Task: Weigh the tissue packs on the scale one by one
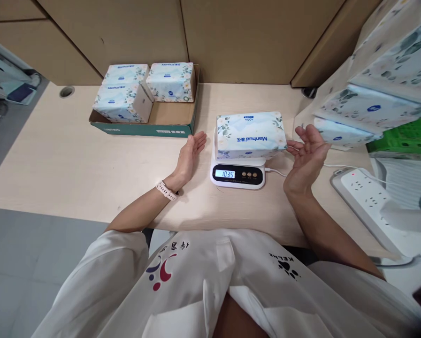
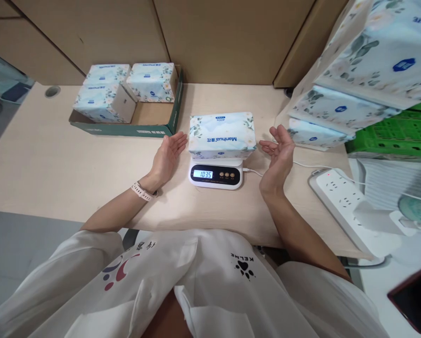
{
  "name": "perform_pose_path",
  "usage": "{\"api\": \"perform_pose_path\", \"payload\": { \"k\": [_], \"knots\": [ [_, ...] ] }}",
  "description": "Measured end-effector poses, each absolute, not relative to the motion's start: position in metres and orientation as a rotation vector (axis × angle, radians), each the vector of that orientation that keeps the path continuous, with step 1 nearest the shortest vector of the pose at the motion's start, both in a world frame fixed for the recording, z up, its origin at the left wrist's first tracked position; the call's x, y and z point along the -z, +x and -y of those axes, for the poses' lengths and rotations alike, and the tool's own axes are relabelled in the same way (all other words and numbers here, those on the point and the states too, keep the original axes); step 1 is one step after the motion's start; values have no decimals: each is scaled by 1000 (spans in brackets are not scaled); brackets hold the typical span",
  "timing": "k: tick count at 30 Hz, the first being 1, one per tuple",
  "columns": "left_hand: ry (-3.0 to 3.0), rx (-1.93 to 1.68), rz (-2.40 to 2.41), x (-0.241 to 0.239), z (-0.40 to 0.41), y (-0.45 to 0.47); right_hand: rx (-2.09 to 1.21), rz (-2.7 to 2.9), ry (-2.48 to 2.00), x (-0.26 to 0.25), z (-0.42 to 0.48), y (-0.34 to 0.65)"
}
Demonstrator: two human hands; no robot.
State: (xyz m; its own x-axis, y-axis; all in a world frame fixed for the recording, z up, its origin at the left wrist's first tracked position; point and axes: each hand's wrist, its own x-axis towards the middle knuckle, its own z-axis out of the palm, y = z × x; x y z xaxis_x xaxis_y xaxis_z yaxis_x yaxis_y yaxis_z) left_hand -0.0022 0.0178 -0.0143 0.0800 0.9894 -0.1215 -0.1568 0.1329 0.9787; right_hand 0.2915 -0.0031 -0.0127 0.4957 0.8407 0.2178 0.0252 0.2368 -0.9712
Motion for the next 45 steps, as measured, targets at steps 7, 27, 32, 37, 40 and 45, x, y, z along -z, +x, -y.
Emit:
{"api": "perform_pose_path", "payload": {
  "k": [7,27,32,37,40,45],
  "knots": [
    [1052,-1131,-1107,13,-17,-2,-658,931,-1225,14,3,292],
    [1054,-1143,-1134,11,-15,1,-622,1106,-1249,27,9,293],
    [1054,-1148,-1130,14,-16,-1,-629,1100,-1256,29,7,295],
    [1067,-1154,-1122,14,-16,-1,-642,1065,-1252,27,7,293],
    [1074,-1156,-1126,15,-17,0,-642,1069,-1267,25,7,291],
    [1092,-1162,-1135,11,-13,1,-648,1044,-1318,22,8,286]
  ]
}}
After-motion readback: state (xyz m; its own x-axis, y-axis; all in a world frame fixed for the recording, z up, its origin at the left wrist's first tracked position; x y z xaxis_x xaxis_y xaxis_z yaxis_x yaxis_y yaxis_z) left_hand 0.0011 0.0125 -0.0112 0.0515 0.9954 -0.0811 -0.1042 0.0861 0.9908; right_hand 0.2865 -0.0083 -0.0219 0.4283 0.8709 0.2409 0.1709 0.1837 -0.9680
